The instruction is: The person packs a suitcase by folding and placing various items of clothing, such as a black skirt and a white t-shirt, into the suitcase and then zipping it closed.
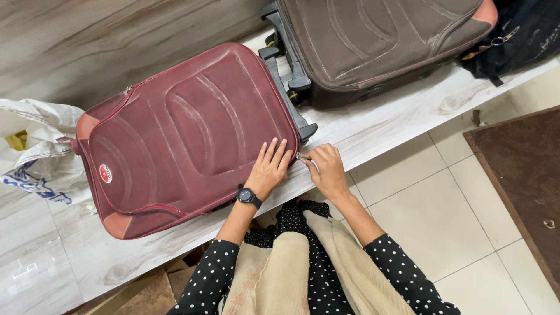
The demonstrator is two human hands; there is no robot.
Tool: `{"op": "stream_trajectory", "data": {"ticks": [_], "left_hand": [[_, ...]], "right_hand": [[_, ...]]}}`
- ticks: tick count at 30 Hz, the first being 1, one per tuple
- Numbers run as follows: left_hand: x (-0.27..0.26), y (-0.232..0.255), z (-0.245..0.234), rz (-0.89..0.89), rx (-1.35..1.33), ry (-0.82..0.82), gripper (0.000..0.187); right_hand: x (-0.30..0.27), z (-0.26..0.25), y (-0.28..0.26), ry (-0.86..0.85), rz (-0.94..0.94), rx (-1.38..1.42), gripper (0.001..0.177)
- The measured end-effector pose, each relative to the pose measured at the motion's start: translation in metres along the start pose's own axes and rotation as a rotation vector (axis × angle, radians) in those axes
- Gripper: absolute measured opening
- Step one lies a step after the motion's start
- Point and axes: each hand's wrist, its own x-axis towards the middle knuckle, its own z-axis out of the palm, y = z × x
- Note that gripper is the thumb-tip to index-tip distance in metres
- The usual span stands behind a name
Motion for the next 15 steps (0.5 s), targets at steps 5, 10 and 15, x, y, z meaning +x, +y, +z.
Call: {"op": "stream_trajectory", "data": {"ticks": [5, 10, 15], "left_hand": [[0.002, -0.002, 0.005, -0.008, -0.004, 0.032, 0.052], [0.008, -0.002, 0.0, -0.046, -0.093, 0.022, 0.051], [0.0, 0.007, -0.029, -0.006, 0.137, -0.158, 0.066]], "right_hand": [[0.001, 0.002, -0.001, -0.009, 0.015, -0.027, 0.01], [-0.006, 0.02, -0.01, 0.09, 0.131, -0.067, 0.009], [-0.009, 0.035, -0.022, 0.135, 0.25, -0.186, 0.008]]}}
